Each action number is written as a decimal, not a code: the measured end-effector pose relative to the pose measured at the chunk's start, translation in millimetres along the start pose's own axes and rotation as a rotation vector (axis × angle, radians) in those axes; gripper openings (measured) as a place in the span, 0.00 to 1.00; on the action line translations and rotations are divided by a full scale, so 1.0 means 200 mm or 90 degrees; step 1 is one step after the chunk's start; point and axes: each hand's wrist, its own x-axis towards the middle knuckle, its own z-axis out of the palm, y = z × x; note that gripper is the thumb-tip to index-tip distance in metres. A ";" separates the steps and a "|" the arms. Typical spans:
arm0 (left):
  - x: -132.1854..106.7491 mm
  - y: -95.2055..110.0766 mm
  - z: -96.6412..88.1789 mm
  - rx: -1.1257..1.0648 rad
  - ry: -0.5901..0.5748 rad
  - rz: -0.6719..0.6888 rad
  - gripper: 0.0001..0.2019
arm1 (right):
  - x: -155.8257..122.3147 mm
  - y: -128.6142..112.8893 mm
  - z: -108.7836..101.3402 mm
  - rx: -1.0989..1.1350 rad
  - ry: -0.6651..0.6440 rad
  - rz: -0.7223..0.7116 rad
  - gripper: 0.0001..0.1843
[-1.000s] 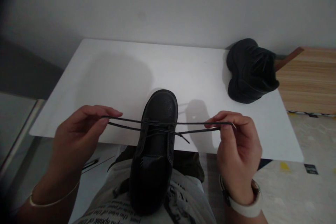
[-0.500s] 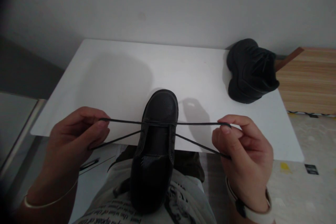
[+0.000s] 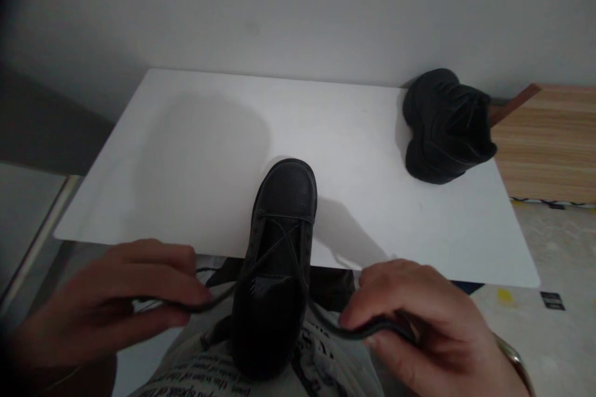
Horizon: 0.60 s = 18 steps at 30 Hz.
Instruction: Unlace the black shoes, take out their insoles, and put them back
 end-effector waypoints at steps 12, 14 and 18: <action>0.14 -0.09 0.09 0.113 0.197 -0.078 0.05 | 0.14 0.11 0.12 -0.032 0.089 0.039 0.04; 0.19 -0.12 0.11 0.149 0.240 -0.100 0.02 | 0.16 0.15 0.16 -0.070 0.171 0.084 0.03; 0.24 -0.15 0.15 0.143 0.248 -0.120 0.05 | 0.21 0.18 0.22 -0.042 0.185 0.097 0.05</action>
